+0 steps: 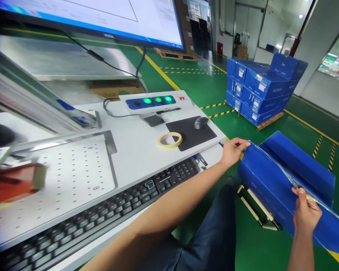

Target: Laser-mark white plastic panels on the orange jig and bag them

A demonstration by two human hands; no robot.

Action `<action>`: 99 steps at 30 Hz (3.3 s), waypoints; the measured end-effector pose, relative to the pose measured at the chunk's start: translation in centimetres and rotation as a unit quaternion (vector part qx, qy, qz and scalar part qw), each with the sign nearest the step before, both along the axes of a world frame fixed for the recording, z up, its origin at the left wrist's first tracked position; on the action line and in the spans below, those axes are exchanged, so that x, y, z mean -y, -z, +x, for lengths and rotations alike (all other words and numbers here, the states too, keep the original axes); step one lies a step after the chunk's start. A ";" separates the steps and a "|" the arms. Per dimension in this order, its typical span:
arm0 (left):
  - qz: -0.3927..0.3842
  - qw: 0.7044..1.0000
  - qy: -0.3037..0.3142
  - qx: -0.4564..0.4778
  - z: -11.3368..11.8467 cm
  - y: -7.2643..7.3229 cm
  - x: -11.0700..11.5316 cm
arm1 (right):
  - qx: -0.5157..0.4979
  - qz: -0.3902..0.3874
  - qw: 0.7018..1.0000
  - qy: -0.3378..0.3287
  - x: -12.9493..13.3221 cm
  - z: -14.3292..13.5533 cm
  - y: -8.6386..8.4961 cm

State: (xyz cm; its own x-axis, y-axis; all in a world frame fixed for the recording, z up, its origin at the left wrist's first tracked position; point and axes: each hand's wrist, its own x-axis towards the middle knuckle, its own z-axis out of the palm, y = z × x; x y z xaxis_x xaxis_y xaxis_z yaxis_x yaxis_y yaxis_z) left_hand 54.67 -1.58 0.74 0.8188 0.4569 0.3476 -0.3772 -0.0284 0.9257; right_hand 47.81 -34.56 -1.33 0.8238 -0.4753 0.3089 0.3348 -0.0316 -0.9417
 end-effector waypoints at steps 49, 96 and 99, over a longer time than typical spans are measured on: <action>0.174 0.971 -0.164 0.018 -0.5 -0.8 5.1 | 0.014 0.022 1.000 -0.001 0.3 0.7 0.5; 0.352 0.903 -0.141 -0.202 -3.2 -6.0 9.1 | -0.044 0.034 0.998 0.030 0.5 0.1 -0.7; 0.346 0.910 -0.122 -0.193 -3.4 -6.0 9.3 | -0.047 0.031 0.998 0.026 0.0 -0.1 -1.2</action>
State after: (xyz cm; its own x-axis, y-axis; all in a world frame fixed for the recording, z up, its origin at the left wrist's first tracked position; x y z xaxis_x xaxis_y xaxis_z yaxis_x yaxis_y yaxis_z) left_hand 51.24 -10.84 6.73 0.8446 0.4227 0.3285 0.0685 -0.6939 0.7168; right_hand 47.76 -34.59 -0.08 0.8222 -0.5333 0.1991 0.2436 0.0135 -0.9698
